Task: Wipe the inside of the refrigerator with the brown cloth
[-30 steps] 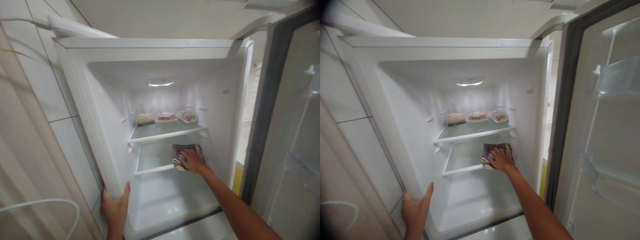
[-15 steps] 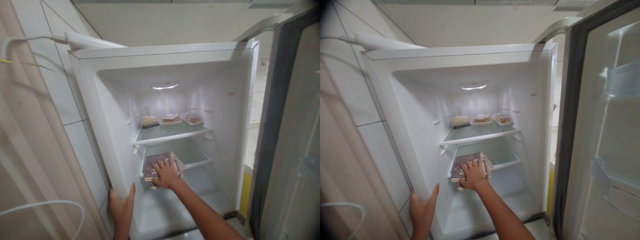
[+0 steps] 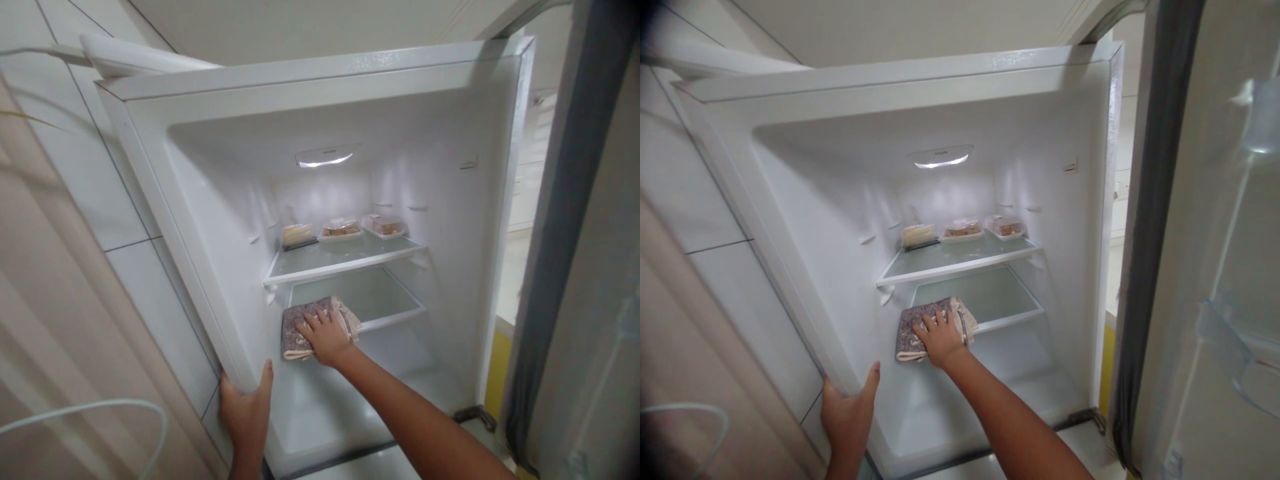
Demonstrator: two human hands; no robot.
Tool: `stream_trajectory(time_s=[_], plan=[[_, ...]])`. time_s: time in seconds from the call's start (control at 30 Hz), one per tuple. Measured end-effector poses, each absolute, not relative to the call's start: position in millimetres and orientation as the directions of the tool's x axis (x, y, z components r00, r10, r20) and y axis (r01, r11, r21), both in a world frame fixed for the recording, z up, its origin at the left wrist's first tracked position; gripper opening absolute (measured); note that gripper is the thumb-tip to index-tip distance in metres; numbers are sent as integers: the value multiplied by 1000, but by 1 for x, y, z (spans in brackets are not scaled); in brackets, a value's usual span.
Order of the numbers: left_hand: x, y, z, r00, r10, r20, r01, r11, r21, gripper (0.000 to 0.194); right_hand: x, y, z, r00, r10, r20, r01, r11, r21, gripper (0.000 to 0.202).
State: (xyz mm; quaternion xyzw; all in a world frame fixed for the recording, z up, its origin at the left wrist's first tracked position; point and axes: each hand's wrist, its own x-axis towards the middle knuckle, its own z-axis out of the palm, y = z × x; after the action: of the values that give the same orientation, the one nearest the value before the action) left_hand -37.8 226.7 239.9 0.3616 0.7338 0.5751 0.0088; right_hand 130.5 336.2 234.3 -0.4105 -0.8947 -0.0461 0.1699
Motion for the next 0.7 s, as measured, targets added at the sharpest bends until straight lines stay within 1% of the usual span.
stream_trajectory(time_s=[0.13,0.27,0.43,0.5,0.6,0.63,0.7], plan=[[-39,225,242,-732,557,392,535,113,837,67,161,334,230,-563,748,351,786,616,-52,55],[-42,227,238,-730,565,386,545,140,827,71,208,327,222,-445,815,371,867,496,-50,52],[-44,228,235,-709,580,400,558,115,822,70,265,325,207,-263,894,362,950,306,-67,61],[-44,228,236,-712,581,394,556,124,822,71,281,325,204,-213,909,357,962,259,-87,65],[-44,228,236,-704,588,399,555,104,825,70,296,325,206,-209,912,353,951,273,-144,64],[-44,228,236,-701,591,399,554,99,827,70,298,324,208,-206,914,349,941,283,-185,62],[-45,229,235,-700,594,396,555,104,825,71,301,323,211,-170,919,357,908,287,-305,56]])
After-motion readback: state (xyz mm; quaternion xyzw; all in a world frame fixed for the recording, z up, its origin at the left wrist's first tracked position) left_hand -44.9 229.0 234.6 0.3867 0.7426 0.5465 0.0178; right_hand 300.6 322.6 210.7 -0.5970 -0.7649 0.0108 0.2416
